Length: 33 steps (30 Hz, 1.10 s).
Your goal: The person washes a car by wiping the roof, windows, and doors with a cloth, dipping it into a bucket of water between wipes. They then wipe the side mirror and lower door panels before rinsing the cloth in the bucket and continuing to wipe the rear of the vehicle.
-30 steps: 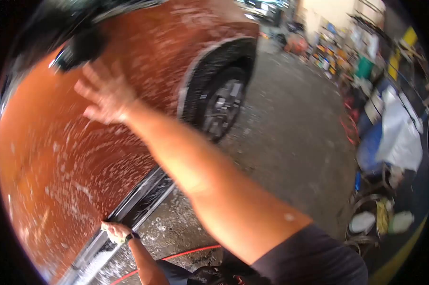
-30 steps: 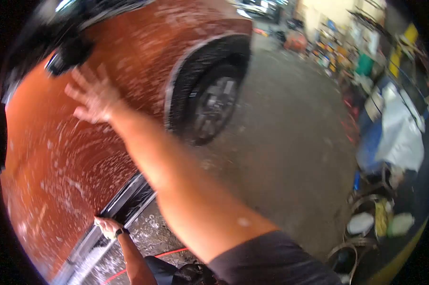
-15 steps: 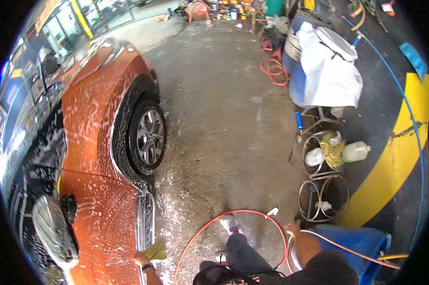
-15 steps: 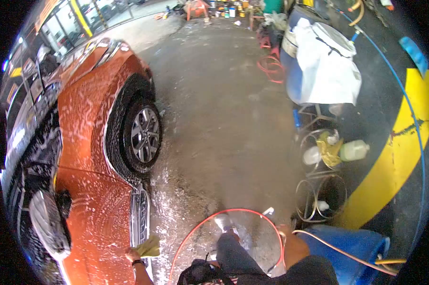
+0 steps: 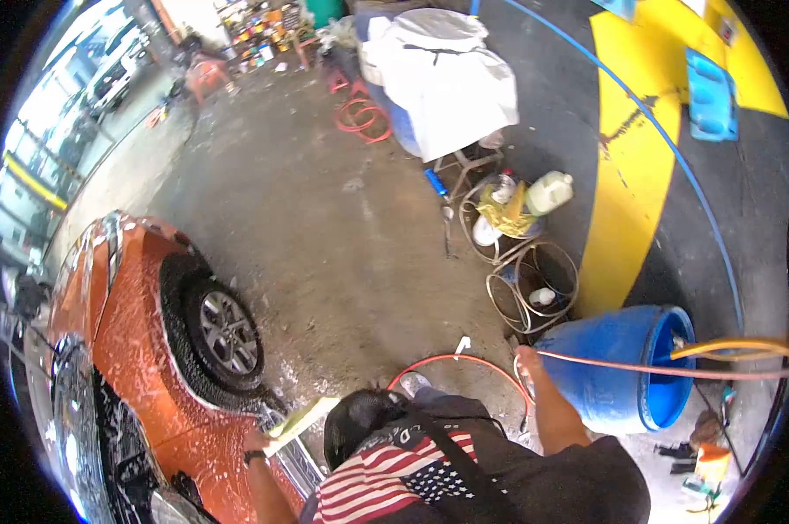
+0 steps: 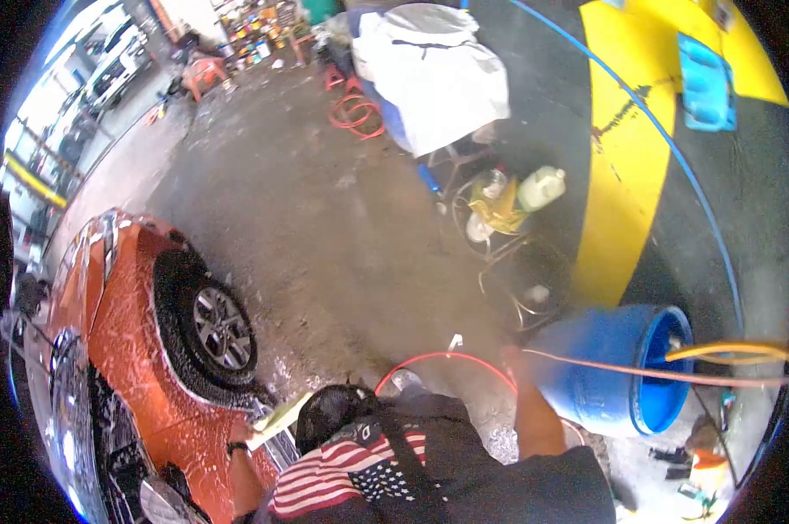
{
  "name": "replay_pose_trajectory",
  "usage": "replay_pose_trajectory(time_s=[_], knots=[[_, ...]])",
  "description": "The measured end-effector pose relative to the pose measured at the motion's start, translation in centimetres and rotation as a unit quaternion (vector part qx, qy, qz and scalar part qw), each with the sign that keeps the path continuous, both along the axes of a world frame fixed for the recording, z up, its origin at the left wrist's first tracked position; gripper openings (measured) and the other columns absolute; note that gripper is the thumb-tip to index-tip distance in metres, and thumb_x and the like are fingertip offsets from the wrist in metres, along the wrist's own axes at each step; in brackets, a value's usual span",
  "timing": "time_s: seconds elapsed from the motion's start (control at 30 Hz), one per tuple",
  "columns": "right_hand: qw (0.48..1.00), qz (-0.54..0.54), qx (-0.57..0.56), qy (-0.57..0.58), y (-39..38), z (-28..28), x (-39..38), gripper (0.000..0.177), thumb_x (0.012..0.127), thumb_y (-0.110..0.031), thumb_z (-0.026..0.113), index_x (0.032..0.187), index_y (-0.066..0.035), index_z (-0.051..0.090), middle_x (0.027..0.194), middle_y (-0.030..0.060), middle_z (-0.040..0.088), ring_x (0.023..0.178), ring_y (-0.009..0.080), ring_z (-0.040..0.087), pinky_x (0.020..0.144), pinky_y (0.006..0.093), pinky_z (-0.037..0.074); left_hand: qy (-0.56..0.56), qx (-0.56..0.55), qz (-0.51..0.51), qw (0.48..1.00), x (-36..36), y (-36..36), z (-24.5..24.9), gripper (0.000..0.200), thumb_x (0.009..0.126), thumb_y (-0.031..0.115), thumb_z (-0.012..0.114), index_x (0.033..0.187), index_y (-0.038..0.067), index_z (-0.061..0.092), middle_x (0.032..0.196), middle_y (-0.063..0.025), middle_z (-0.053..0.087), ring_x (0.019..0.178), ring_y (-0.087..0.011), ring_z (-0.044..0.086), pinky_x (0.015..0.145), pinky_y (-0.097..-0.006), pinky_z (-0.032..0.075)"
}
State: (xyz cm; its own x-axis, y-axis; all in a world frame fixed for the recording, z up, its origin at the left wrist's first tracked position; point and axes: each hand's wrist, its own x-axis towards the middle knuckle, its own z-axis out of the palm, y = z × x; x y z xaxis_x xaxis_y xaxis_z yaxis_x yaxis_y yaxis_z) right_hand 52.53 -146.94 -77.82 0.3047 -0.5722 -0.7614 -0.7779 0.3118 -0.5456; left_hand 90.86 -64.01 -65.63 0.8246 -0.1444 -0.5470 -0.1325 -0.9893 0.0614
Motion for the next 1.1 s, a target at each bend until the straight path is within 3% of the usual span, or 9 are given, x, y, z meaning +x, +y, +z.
replay_pose_trajectory(time_s=[0.17, 0.23, 0.33, 0.47, 0.53, 0.6, 0.73, 0.9, 1.1], knots=[[0.983, 0.132, 0.113, -0.066, 7.9, -1.5, 5.3, 0.04, 0.088, -0.05, 0.057, 0.114, -0.02, 0.058, 0.087, 0.0014, 0.058, 0.078, 0.0196, 0.056, 0.061, 0.04, 0.046, -0.068, -0.112, 0.255, 0.958, 1.6, 3.0, 3.9, 0.037, 0.086, 0.038, 0.064, 0.108, 0.009, 0.064, 0.093, -0.0107, 0.071, 0.081, -0.0275, 0.068, 0.065, -0.0422, 0.053], [0.978, 0.157, 0.133, -0.029, 7.8, -0.8, 6.7, 0.039, 0.088, -0.05, 0.056, 0.113, -0.02, 0.057, 0.086, 0.0007, 0.057, 0.078, 0.019, 0.055, 0.062, 0.0398, 0.045, -0.161, -0.432, 0.574, 0.677, 1.4, 1.8, 7.8, 0.028, 0.09, 0.032, 0.061, 0.108, 0.01, 0.06, 0.094, -0.0081, 0.068, 0.082, -0.0238, 0.066, 0.069, -0.0398, 0.054], [0.983, 0.116, 0.137, 0.047, 7.2, 1.1, 8.9, 0.038, 0.089, -0.052, 0.056, 0.112, -0.021, 0.056, 0.085, -0.0002, 0.055, 0.078, 0.0181, 0.054, 0.062, 0.0396, 0.043, -0.33, -0.653, 0.607, 0.31, 7.2, -0.6, 15.7, 0.016, 0.097, 0.024, 0.056, 0.107, 0.012, 0.055, 0.096, -0.0042, 0.064, 0.082, -0.0183, 0.064, 0.074, -0.0361, 0.056], [0.984, -0.027, 0.104, 0.142, 4.9, 3.5, 11.0, 0.037, 0.089, -0.053, 0.055, 0.11, -0.022, 0.055, 0.083, -0.0014, 0.052, 0.077, 0.0169, 0.053, 0.062, 0.0392, 0.041, -0.437, -0.555, 0.438, 0.556, 18.2, 2.2, 16.3, 0.034, 0.093, 0.032, 0.063, 0.115, 0.008, 0.056, 0.106, -0.0073, 0.064, 0.098, -0.021, 0.06, 0.085, -0.0356, 0.046], [0.979, -0.088, 0.073, 0.169, 4.5, 4.2, 14.4, 0.037, 0.089, -0.054, 0.054, 0.109, -0.023, 0.054, 0.082, -0.0021, 0.051, 0.077, 0.0163, 0.053, 0.062, 0.039, 0.04, -0.341, -0.064, 0.375, 0.859, 25.9, 1.1, 15.5, 0.063, 0.088, 0.045, 0.064, 0.134, 0.006, 0.045, 0.129, -0.0178, 0.052, 0.117, -0.0323, 0.05, 0.099, -0.0419, 0.039], [0.978, -0.131, 0.048, 0.156, 5.3, 4.4, 20.3, 0.036, 0.09, -0.053, 0.054, 0.108, -0.022, 0.054, 0.082, -0.0026, 0.05, 0.076, 0.0158, 0.052, 0.063, 0.0383, 0.039, -0.144, 0.204, 0.23, 0.941, 32.8, 0.1, 13.1, 0.09, 0.081, 0.058, 0.063, 0.149, 0.009, 0.03, 0.151, -0.023, 0.032, 0.139, -0.0417, 0.028, 0.115, -0.0499, 0.021], [0.996, -0.061, -0.003, 0.062, 9.4, 6.1, 36.4, 0.041, 0.093, -0.043, 0.056, 0.123, -0.016, 0.058, 0.098, -0.0004, 0.058, 0.078, 0.0167, 0.057, 0.06, 0.0319, 0.043, -0.155, -0.078, -0.031, 0.984, 40.6, 12.6, -2.7, 0.106, 0.062, 0.035, 0.084, 0.149, 0.01, 0.03, 0.154, -0.0168, 0.03, 0.142, -0.0343, 0.025, 0.117, -0.0473, 0.021], [0.961, 0.265, -0.078, -0.024, 17.8, 10.6, 54.5, 0.053, 0.097, -0.035, 0.055, 0.137, 0.0, 0.047, 0.131, 0.0163, 0.056, 0.121, 0.0272, 0.055, 0.105, 0.0391, 0.039, -0.125, 0.145, -0.208, 0.959, 61.9, 6.0, -4.6, 0.103, 0.063, 0.027, 0.078, 0.151, 0.011, 0.026, 0.156, -0.0139, 0.024, 0.144, -0.0349, 0.021, 0.118, -0.0461, 0.019], [0.962, 0.269, -0.033, 0.016, 22.1, 9.1, 56.7, 0.053, 0.096, -0.037, 0.058, 0.137, -0.003, 0.049, 0.133, 0.018, 0.055, 0.123, 0.0262, 0.053, 0.106, 0.0382, 0.039, -0.03, 0.356, -0.348, 0.867, 81.9, -0.8, -8.9, 0.087, 0.077, 0.033, 0.063, 0.152, 0.012, 0.023, 0.157, -0.0139, 0.021, 0.145, -0.036, 0.017, 0.119, -0.0451, 0.015]])
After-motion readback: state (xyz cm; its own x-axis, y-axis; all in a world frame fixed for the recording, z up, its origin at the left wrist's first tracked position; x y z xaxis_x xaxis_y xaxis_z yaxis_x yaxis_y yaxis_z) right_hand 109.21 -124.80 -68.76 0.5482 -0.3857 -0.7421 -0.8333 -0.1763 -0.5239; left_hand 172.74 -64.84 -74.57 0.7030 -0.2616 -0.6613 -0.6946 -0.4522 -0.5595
